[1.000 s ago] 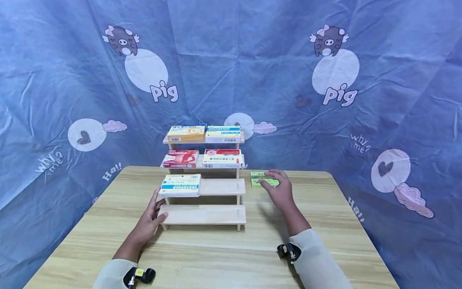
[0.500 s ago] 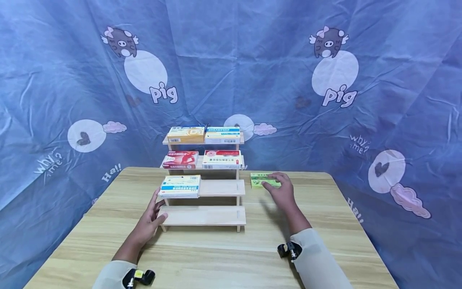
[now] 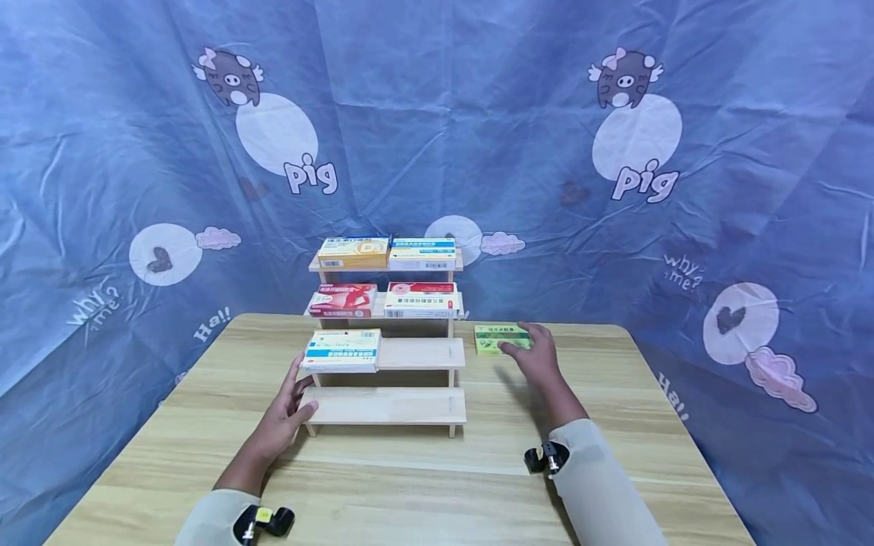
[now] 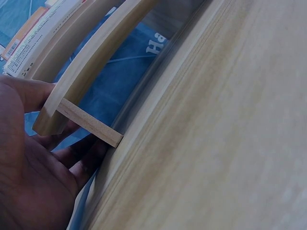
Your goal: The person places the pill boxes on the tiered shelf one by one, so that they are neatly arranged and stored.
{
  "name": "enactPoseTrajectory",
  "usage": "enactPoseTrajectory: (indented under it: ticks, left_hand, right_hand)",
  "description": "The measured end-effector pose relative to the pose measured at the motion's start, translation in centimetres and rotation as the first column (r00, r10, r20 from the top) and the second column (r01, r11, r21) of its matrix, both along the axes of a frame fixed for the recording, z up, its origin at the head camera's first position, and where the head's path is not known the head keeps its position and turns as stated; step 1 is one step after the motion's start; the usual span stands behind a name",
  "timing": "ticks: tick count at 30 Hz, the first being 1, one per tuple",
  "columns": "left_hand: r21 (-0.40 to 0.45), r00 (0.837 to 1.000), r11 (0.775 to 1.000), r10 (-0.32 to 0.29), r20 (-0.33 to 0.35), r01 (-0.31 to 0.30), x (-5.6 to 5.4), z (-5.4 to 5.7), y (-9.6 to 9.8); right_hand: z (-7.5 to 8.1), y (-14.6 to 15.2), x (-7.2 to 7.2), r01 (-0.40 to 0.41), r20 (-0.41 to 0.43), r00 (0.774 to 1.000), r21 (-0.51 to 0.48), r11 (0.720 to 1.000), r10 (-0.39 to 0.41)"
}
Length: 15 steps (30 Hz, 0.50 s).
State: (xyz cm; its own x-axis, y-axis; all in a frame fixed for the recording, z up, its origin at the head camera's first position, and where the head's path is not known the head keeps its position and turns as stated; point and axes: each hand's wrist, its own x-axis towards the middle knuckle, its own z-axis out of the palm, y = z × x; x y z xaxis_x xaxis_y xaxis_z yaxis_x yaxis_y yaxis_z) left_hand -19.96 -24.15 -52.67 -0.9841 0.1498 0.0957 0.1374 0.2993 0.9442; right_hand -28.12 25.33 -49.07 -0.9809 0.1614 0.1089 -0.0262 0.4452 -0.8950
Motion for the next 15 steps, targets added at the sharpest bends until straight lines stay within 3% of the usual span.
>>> enactPoseTrajectory:
  ticks: [15]
  left_hand:
    - [-0.016, 1.000, 1.000, 0.004, -0.011, -0.004, -0.1, -0.2, -0.1]
  right_hand:
    - [-0.8, 0.9, -1.9, -0.063, 0.056, 0.997, 0.040, 0.997, 0.060]
